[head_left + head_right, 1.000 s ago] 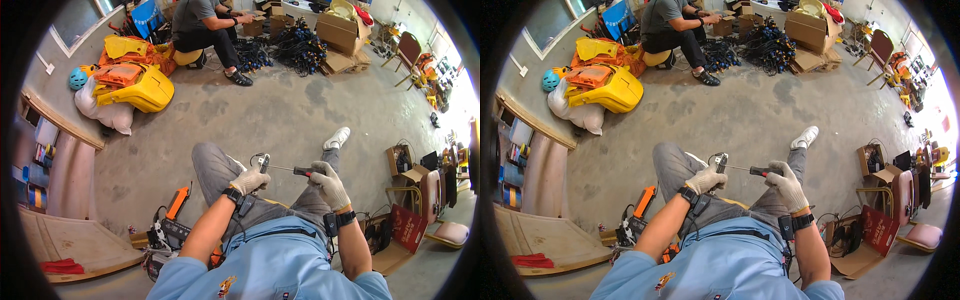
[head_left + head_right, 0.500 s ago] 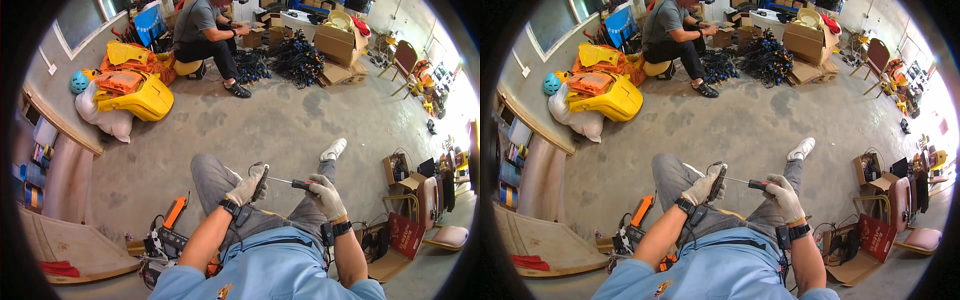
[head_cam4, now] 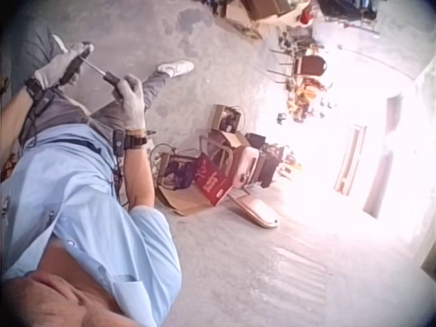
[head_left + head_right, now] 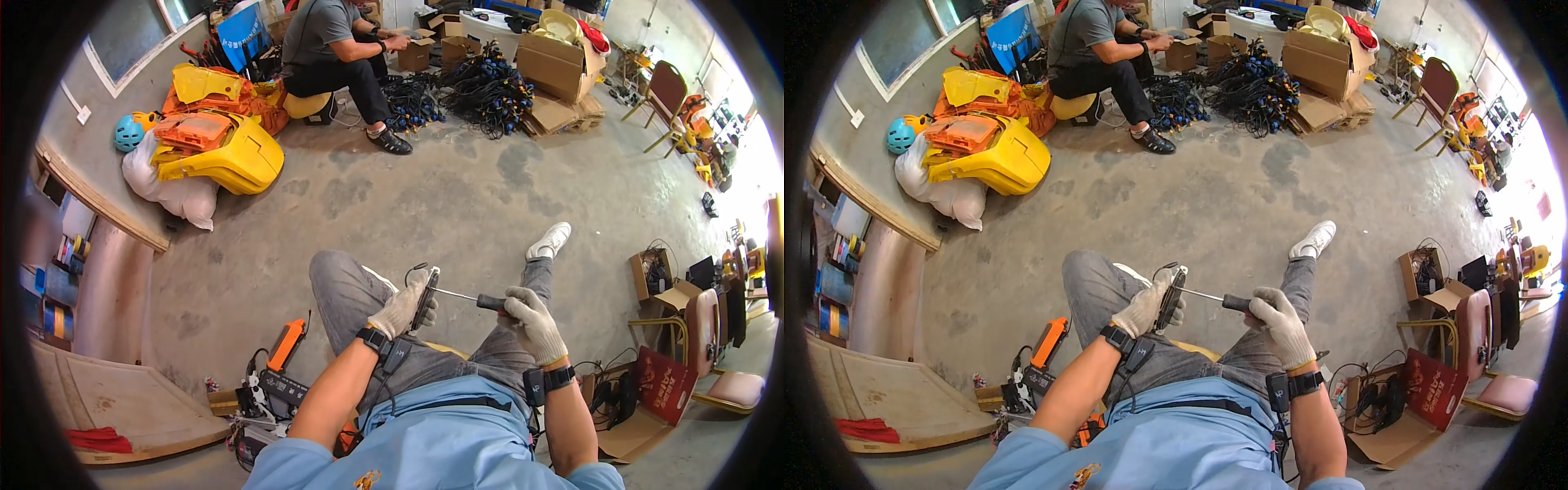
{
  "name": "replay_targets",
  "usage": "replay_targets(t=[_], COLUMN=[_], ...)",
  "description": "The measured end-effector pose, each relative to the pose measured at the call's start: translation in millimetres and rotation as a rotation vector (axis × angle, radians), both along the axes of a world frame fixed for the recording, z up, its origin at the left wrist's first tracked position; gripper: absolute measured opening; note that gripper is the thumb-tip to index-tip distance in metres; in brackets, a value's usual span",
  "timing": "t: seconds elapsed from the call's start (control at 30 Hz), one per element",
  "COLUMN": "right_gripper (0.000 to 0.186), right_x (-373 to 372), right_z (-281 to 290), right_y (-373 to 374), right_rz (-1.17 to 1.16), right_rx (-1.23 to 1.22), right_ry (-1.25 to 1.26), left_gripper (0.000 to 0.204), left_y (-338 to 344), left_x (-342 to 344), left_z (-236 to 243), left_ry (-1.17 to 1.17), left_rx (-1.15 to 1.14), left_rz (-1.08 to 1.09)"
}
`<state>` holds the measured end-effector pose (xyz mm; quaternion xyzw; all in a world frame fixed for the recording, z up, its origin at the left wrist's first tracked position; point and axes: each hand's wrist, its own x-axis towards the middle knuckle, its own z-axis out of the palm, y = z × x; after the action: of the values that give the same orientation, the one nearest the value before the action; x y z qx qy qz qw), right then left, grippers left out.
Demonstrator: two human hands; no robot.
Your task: The person holds a black electronic component and uses a screwdriver to tighten or loosen a screw, occasionally turning the object to work on different sides.
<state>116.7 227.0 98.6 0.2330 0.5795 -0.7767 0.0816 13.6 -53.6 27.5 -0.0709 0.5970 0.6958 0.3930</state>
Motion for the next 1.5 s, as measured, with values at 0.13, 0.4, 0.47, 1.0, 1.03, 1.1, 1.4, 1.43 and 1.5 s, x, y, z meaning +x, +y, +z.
replay_targets(t=[0.13, 0.4, 0.47, 1.0, 1.03, 1.1, 1.4, 1.43, 1.5], right_gripper=[0.035, 0.036, 0.033, 0.033, 0.031, 0.035, 0.04, 0.04, 0.038], right_x=[-1, 3, 3, 3, 2, 2, 2, 3, 0], right_z=[8, -18, -12, -6, -8, -22, -13, -28, -37], right_y=[3, 2, 0, 8, 10, 8, 10, 19, 16], right_rz=[0.118, -0.049, -0.059, 0.074, 0.149, 0.073, 0.009, 0.177, 0.056], right_rx=[0.18, -0.015, -0.023, 0.024, 0.135, 0.03, -0.051, 0.25, 0.059], right_ry=[-0.08, 0.042, 0.043, -0.038, -0.035, -0.011, -0.117, 0.019, -0.026], left_gripper=[0.082, 0.075, 0.073, 0.075, 0.074, 0.074, 0.073, 0.074, 0.077], left_y=[1, -1, 1, 2, 1, 1, 1, 2, 1], left_x=[1, 0, 1, 2, 2, 2, 1, 0, -1], left_z=[2, -2, 0, -3, -3, -3, -15, -12, -8], left_ry=[0.015, -0.026, -0.007, -0.028, -0.022, -0.016, -0.023, -0.018, -0.019], left_rx=[-0.022, 0.001, -0.001, -0.015, -0.015, -0.017, -0.027, -0.039, -0.065], left_rz=[0.0, 0.0, 0.022, 0.043, 0.023, 0.003, 0.004, -0.017, -0.026])
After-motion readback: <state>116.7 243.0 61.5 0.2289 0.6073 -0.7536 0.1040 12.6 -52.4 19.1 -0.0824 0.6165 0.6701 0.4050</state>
